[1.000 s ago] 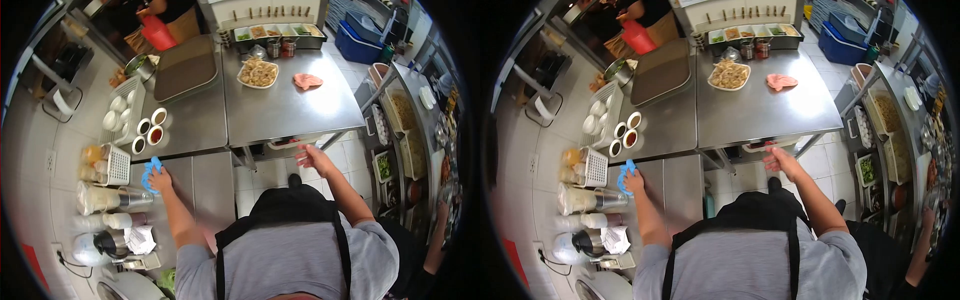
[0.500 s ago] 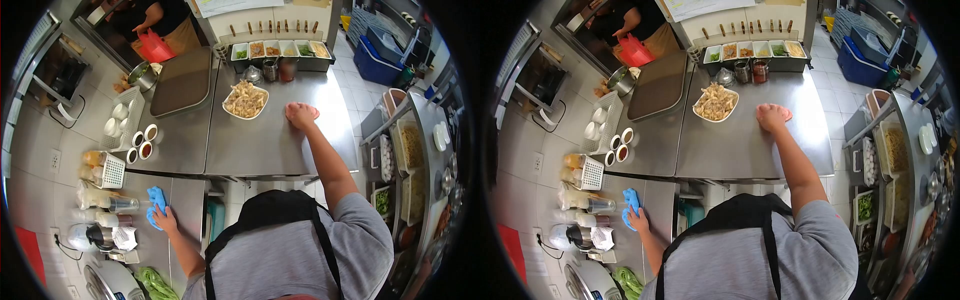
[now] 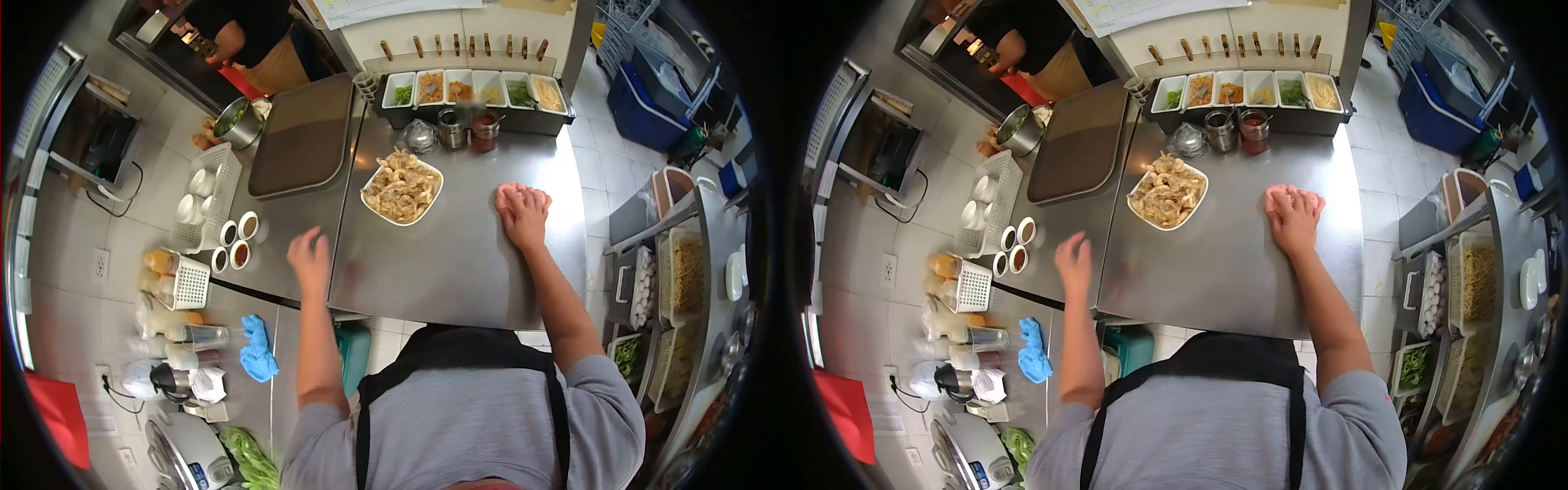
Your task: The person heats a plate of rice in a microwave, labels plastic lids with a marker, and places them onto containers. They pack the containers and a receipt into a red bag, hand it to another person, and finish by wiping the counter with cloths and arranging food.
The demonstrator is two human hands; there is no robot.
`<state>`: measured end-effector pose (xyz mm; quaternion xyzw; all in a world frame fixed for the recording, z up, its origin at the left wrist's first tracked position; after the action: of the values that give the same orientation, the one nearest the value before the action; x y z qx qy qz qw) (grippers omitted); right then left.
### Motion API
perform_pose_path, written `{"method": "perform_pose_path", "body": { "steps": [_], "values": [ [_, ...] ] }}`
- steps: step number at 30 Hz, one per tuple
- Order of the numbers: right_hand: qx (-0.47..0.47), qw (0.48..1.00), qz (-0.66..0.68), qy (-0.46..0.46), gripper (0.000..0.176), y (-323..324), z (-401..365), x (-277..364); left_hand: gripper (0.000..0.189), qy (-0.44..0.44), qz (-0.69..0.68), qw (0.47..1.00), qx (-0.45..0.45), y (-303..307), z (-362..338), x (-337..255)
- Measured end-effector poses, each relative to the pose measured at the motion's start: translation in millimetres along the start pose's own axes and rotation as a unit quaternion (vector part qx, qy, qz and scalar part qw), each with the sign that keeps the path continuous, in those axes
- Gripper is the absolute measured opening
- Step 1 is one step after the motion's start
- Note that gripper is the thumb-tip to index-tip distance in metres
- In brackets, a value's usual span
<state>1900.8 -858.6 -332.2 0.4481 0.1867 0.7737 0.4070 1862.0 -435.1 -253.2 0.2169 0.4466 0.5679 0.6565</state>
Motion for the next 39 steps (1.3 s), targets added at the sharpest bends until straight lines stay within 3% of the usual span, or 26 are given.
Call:
{"method": "perform_pose_path", "body": {
  "steps": [3,5,8,12,23,26,29,32,35,39],
  "values": [
    [0.007,1.0,-0.007,-0.021,0.037,-1,-3,4,0.02,-0.121,-0.011,0.992,0.026,-38,57,-65],
    [0.008,1.0,-0.003,-0.029,0.038,0,1,3,0.022,-0.176,-0.012,0.98,0.093,-75,83,-89],
    [0.017,0.999,-0.019,-0.045,0.038,0,3,6,0.024,-0.217,0.04,0.95,0.223,-116,99,-106],
    [0.005,0.999,-0.018,-0.051,0.039,1,4,6,0.017,-0.257,0.086,0.925,0.265,-134,107,-108],
    [0.0,0.998,-0.041,-0.047,0.038,-1,5,9,0.016,-0.168,-0.102,0.932,0.306,-126,132,-88],
    [-0.001,0.998,-0.042,-0.044,0.038,-1,4,9,0.016,-0.17,-0.103,0.942,0.27,-126,129,-87],
    [0.001,0.998,-0.039,-0.049,0.039,0,5,9,0.017,-0.247,-0.033,0.921,0.3,-132,118,-85],
    [-0.003,0.998,-0.039,-0.046,0.038,0,5,9,0.018,-0.21,-0.004,0.925,0.316,-135,129,-90],
    [-0.006,0.998,-0.032,-0.049,0.038,0,4,9,0.02,-0.195,-0.022,0.943,0.268,-148,145,-105],
    [0.0,0.998,-0.031,-0.059,0.037,-2,4,4,0.021,-0.237,0.059,0.915,0.323,-172,148,-137]
  ]
}}
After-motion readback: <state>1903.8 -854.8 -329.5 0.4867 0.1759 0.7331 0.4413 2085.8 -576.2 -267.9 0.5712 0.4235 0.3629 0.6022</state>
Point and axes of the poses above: each hand's wrist, its own z-axis towards the middle knuckle, its own y-axis out of the back of the hand, x = y × z, the point moved 5 cm from there along z, towards the middle knuckle, and after that the axes turned 15 degrees about z, right-handed, at the moved point
